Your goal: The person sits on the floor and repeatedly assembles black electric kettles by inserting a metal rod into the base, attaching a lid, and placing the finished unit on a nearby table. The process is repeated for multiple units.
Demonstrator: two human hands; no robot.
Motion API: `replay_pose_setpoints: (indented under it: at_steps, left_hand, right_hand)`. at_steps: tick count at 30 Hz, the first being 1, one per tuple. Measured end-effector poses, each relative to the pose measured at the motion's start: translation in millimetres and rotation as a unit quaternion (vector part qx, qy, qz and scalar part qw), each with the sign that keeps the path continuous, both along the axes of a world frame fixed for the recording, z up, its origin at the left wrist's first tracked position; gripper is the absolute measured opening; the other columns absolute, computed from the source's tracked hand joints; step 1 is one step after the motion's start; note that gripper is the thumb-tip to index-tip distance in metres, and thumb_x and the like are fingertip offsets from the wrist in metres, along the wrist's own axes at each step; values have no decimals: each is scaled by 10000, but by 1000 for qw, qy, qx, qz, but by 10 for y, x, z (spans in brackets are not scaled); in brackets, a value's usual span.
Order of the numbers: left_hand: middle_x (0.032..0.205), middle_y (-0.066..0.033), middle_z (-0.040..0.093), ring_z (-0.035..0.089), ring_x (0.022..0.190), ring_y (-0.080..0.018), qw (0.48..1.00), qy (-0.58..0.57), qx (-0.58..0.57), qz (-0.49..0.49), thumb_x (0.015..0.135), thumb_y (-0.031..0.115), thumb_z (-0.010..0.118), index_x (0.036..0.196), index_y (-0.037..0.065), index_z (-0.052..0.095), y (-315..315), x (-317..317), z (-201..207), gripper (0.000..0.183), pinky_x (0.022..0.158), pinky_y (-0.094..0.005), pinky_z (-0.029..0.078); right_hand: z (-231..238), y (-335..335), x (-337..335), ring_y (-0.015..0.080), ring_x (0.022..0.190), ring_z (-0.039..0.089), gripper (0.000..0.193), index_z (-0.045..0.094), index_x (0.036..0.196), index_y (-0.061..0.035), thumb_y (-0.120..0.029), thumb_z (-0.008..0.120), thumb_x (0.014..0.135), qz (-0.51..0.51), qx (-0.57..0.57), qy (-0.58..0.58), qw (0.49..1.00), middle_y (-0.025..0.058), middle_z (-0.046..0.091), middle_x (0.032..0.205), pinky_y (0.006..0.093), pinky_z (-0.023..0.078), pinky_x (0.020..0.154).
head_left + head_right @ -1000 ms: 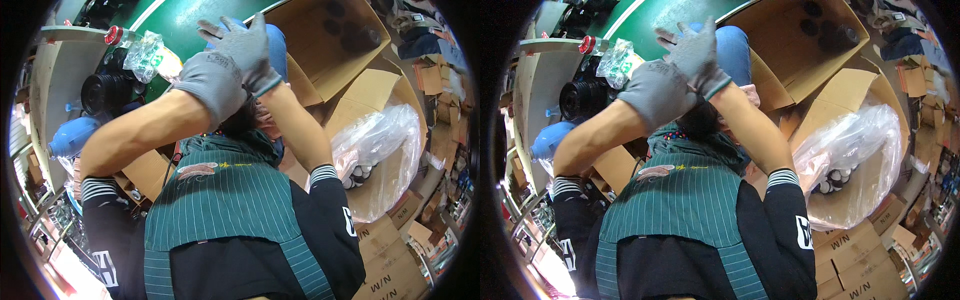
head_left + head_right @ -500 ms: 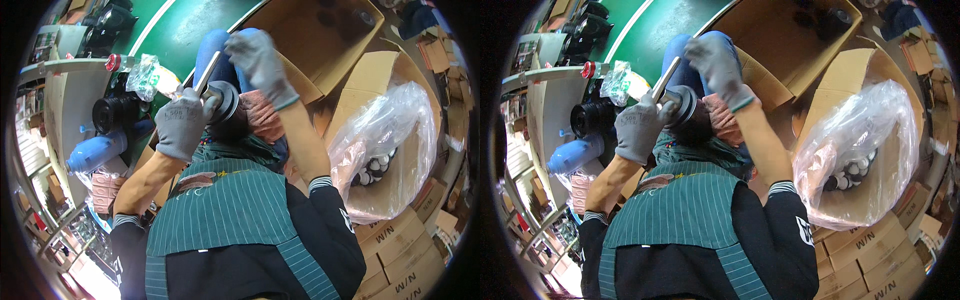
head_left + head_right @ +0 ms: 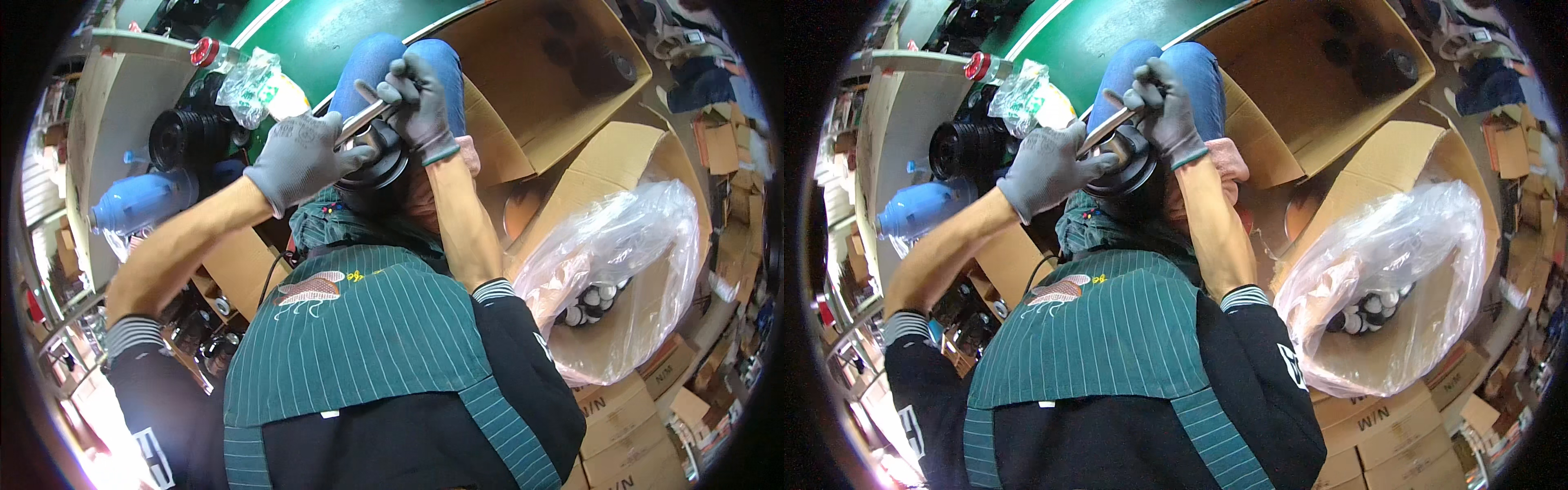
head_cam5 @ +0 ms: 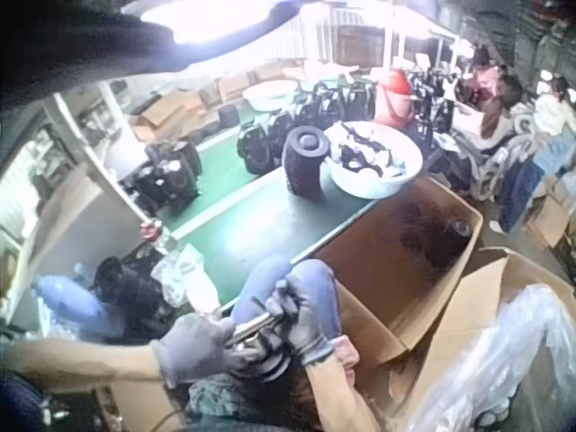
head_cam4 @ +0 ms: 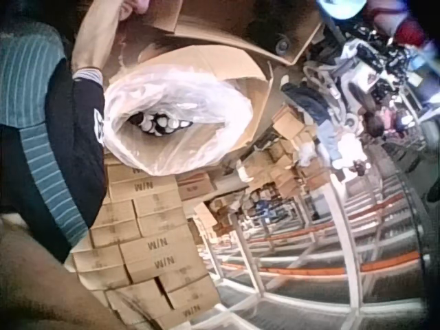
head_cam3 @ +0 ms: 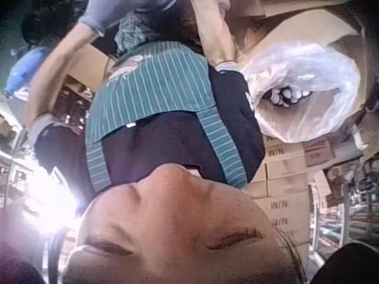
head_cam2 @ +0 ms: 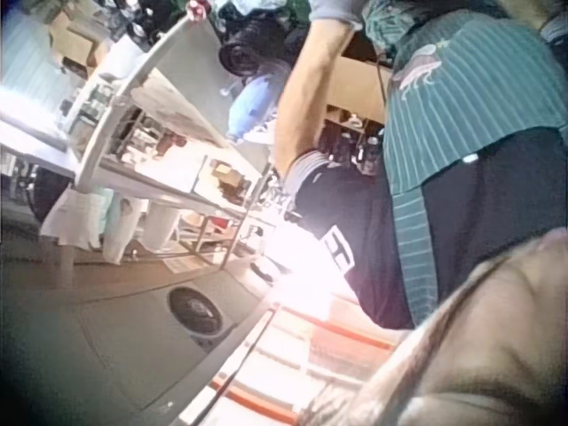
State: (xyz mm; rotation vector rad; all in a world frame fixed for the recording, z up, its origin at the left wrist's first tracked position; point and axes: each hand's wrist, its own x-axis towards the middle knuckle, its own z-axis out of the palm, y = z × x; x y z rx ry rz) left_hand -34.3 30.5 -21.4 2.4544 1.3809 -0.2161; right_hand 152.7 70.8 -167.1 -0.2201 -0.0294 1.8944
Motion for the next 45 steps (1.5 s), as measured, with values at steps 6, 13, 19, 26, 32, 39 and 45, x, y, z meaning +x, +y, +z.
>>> replay_pose_setpoints:
  at_steps: [6,13,19,26,32,39,45]
  left_hand:
    - [688,-217,642,706,640,-387,990,-54,-70,-111,880,443,864,901,42,633,414,-148,-56,464,617,-478,538]
    - [732,-114,598,648,640,-336,947,-153,-53,-277,791,510,907,921,97,612,694,-542,-426,524,599,-434,502]
    - [794,-34,600,624,713,-287,880,-209,27,-426,737,714,853,913,133,674,1004,-444,-734,633,638,-403,507]
    - [749,-45,617,681,699,-281,879,-261,19,-399,803,645,846,935,128,641,1122,-506,-789,572,611,-406,502]
    - [698,-98,649,670,599,-219,926,-360,-73,-85,864,497,884,923,84,671,911,-533,-543,469,577,-361,504]
    - [764,-101,740,761,747,-193,919,-242,-36,309,1021,571,665,1012,24,721,1781,-713,-1390,551,685,-351,573]
    - [1060,-254,783,752,1038,-450,946,-74,17,315,987,648,587,1173,106,753,1963,-762,-1813,596,913,-543,569]
  right_hand:
    - [223,-379,217,153,570,299,526,335,647,-203,-355,506,1120,-81,86,-39,992,-35,235,562,448,525,1046]
    - [504,-856,-46,174,605,363,501,358,673,-196,-303,394,1162,-208,199,-187,939,-25,274,599,457,469,1006]
    - [699,-1108,-177,173,619,405,445,403,703,-91,-206,450,1130,-309,309,-386,813,1,325,652,472,487,786]
    - [837,-1002,-189,197,630,439,460,419,693,-120,-234,386,1138,-260,256,-430,826,20,357,633,491,474,944]
    - [679,-1013,264,363,1602,354,1064,164,1737,-39,-522,745,987,-89,129,-535,830,203,353,1729,485,256,1327]
    - [722,-1194,194,441,1513,474,1104,530,1569,-77,-415,1015,636,21,251,-829,500,277,392,1691,491,415,1232]
    - [1005,-1424,203,529,1504,461,1027,621,1479,-48,-331,1044,587,-52,332,-783,523,330,389,1660,528,444,1226]
